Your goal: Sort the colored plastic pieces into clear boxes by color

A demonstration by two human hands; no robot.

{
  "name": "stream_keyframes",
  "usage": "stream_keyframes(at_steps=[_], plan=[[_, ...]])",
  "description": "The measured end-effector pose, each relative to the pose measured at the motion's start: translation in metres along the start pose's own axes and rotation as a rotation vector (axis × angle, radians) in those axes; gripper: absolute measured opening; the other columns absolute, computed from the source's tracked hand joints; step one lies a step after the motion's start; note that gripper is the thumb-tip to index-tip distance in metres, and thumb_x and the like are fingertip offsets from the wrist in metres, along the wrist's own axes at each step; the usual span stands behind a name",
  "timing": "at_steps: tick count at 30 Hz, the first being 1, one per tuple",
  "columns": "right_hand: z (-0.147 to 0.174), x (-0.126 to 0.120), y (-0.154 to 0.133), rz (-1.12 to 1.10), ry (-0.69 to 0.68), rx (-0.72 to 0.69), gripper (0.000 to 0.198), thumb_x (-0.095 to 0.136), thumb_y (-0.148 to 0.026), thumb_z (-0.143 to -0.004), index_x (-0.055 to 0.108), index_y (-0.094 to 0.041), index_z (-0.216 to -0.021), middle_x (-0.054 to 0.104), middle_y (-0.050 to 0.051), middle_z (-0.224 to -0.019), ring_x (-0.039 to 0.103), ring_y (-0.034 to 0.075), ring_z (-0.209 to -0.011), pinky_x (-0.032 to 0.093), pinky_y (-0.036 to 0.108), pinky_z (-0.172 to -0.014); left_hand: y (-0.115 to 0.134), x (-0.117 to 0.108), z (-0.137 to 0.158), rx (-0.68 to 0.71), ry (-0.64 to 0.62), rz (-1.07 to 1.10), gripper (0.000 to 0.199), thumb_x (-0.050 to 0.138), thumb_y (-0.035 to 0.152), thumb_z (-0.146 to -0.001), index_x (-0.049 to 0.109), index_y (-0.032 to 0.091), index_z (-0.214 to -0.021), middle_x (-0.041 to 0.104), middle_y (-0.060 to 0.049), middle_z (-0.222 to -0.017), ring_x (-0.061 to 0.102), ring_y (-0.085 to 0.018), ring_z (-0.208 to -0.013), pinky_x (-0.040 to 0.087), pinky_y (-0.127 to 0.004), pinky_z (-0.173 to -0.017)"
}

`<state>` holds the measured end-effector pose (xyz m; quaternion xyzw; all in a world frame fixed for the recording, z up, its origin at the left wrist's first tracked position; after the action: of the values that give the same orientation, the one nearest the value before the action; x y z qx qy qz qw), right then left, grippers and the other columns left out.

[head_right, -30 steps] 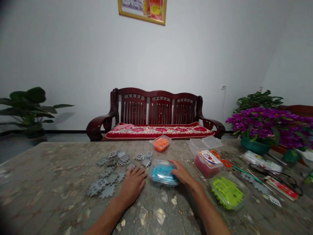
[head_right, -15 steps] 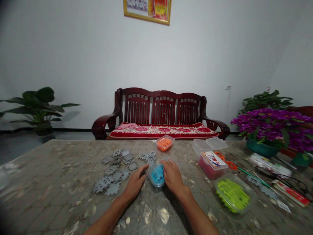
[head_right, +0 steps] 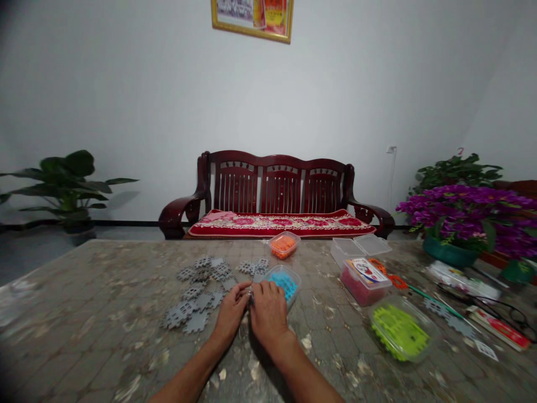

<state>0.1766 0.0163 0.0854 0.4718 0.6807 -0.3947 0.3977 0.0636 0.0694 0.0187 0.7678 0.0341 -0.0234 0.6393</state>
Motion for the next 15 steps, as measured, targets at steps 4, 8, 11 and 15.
stream_keyframes(at_steps=[4, 8, 11, 15], plan=[[-0.0016, 0.0051, 0.0056, 0.040, 0.021, 0.052, 0.014, 0.056, -0.027, -0.098, 0.066, -0.023, -0.107, 0.070, 0.011, -0.109, 0.061, 0.029, -0.103, 0.045, 0.041, -0.089, 0.0011, 0.0025, 0.0012, 0.029, -0.008, -0.017, 0.035, 0.062, 0.043, -0.080, 0.071, 0.017, -0.102, 0.078, -0.009, -0.099, 0.072, -0.025, -0.093, 0.056, -0.039, -0.091], [-0.0006, 0.0031, 0.0056, 0.057, 0.033, 0.018, 0.016, 0.052, -0.025, -0.100, 0.067, -0.023, -0.105, 0.071, 0.011, -0.104, 0.062, 0.029, -0.099, 0.045, 0.041, -0.088, 0.0036, 0.0046, 0.0037, 0.047, -0.022, -0.016, 0.032, 0.059, 0.039, -0.081, 0.071, 0.018, -0.101, 0.078, -0.008, -0.101, 0.072, -0.025, -0.094, 0.055, -0.039, -0.093], [0.0015, 0.0022, 0.0022, 0.090, 0.045, -0.014, 0.019, 0.052, -0.020, -0.098, 0.069, -0.023, -0.105, 0.072, 0.010, -0.101, 0.063, 0.028, -0.098, 0.044, 0.041, -0.093, 0.0058, 0.0060, 0.0058, 0.067, -0.037, -0.020, 0.029, 0.056, 0.035, -0.083, 0.071, 0.018, -0.101, 0.078, -0.008, -0.101, 0.072, -0.024, -0.094, 0.056, -0.039, -0.093], [0.0033, 0.0022, 0.0010, 0.115, 0.092, -0.052, 0.019, 0.054, -0.020, -0.097, 0.070, -0.024, -0.105, 0.072, 0.009, -0.098, 0.064, 0.027, -0.096, 0.041, 0.043, -0.102, 0.0055, 0.0075, 0.0072, 0.070, -0.050, -0.043, 0.030, 0.054, 0.034, -0.085, 0.070, 0.019, -0.104, 0.078, -0.007, -0.102, 0.073, -0.023, -0.095, 0.056, -0.039, -0.095]])
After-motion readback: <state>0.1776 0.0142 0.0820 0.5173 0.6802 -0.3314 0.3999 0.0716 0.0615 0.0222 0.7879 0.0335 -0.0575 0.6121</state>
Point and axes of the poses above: each hand's wrist, its own z-axis away from the middle knuckle, its own x-axis out of the palm, y = z × x, the point moved 7 cm from there along -z, towards the middle knuckle
